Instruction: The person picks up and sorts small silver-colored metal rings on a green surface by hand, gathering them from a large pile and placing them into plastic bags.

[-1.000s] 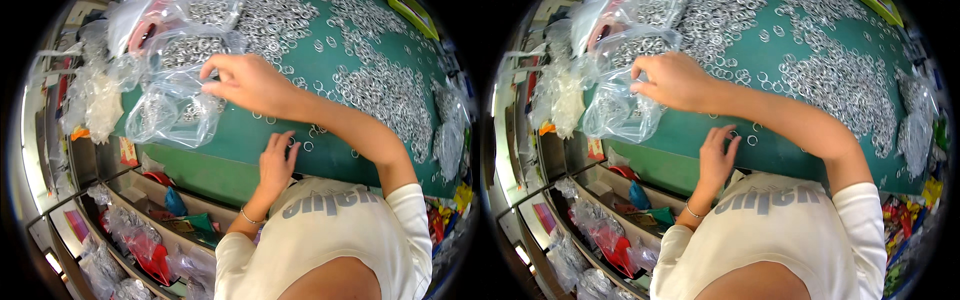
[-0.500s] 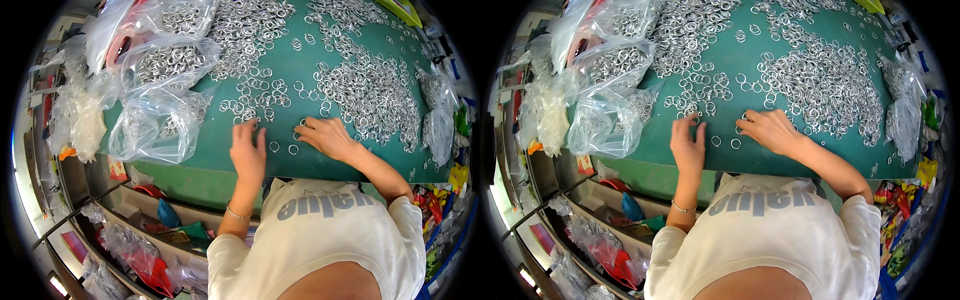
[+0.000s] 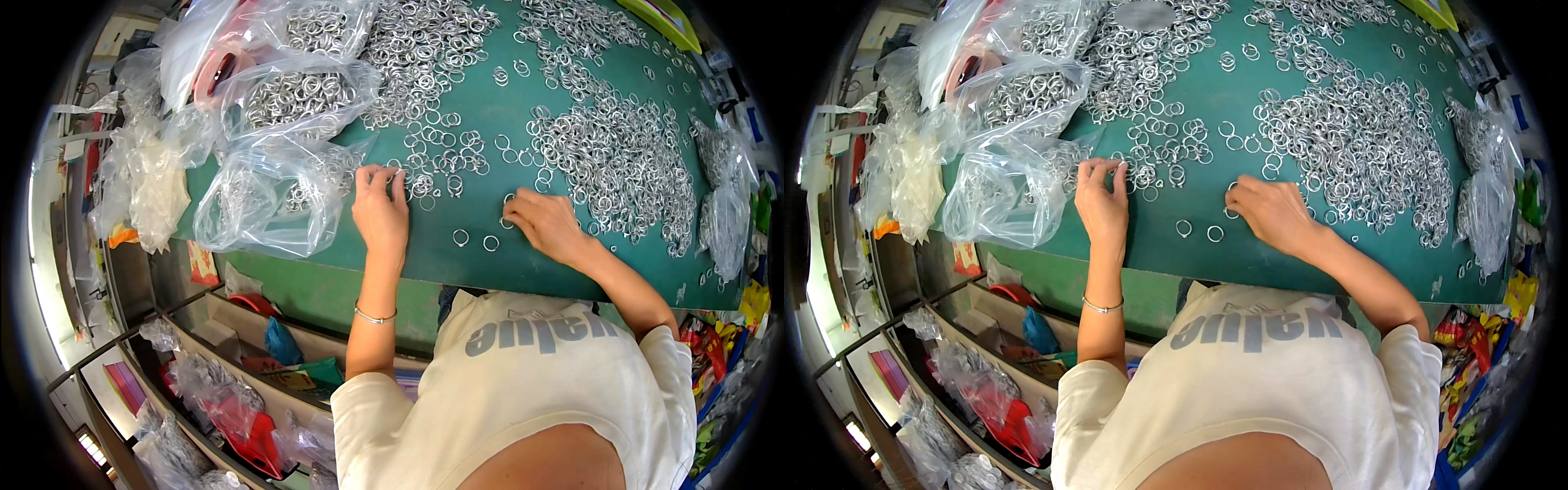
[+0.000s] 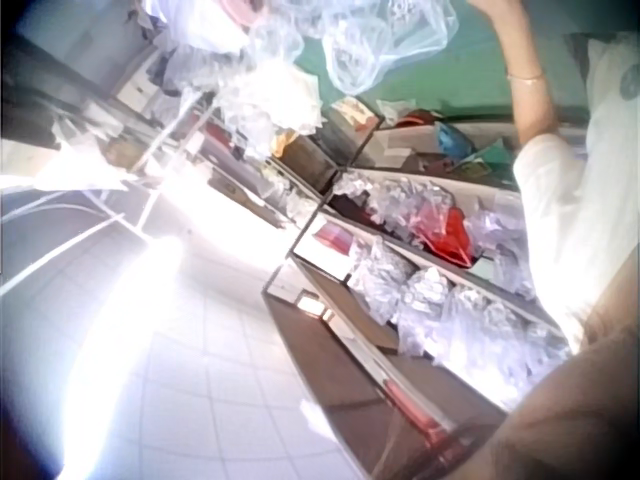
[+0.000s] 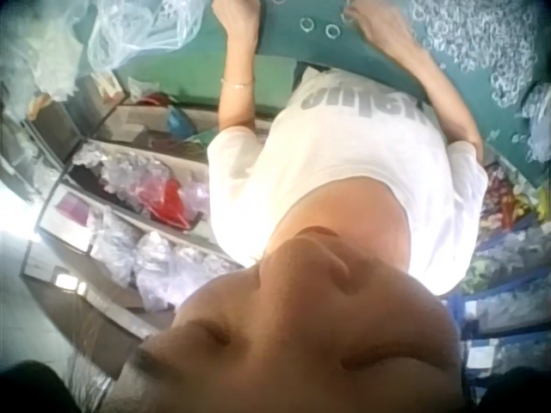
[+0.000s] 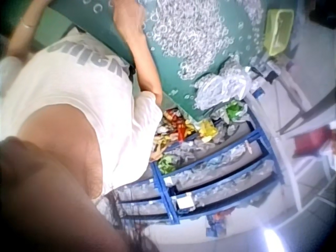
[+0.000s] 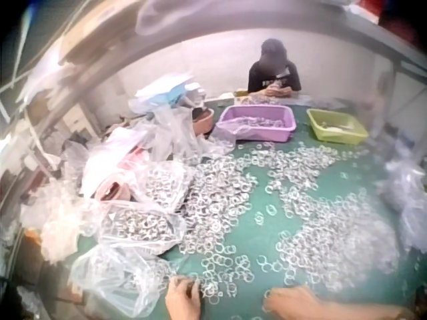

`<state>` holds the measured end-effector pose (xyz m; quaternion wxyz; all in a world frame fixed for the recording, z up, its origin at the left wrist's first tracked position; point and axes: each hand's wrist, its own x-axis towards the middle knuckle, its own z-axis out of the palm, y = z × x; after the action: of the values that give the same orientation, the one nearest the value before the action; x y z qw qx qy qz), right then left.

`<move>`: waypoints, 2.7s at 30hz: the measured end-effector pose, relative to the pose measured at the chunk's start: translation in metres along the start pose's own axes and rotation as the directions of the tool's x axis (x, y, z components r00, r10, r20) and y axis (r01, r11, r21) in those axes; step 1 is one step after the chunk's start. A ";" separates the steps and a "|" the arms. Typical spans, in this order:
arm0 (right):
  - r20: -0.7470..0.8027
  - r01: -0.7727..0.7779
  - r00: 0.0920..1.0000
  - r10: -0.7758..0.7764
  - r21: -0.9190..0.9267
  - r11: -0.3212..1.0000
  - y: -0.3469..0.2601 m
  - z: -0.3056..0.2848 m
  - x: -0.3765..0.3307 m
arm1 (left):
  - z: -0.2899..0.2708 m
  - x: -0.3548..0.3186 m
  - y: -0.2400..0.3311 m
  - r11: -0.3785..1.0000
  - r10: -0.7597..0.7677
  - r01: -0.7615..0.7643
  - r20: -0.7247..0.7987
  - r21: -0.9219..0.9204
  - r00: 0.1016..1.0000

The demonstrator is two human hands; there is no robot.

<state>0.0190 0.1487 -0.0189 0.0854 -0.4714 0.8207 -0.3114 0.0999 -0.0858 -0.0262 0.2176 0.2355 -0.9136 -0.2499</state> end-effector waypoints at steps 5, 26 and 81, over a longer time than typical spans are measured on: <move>0.006 0.023 1.000 -0.024 0.062 0.998 -0.007 -0.009 0.000 | 0.003 0.001 -0.001 0.990 0.058 -0.069 -0.088 -0.127 0.994; -0.227 -0.172 0.946 0.232 0.258 0.951 0.020 -0.070 0.045 | -0.105 0.003 0.017 0.982 -0.075 0.006 -0.367 -0.188 0.927; -0.040 -0.232 0.967 0.252 0.279 0.932 0.026 0.009 0.086 | -0.016 -0.036 0.052 0.902 0.371 -0.268 0.291 -0.338 0.882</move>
<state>-0.0423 0.0833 -0.0279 0.1564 -0.3386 0.8244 -0.4258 0.1204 -0.0327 0.0055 0.1230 -0.0022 -0.9176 -0.3780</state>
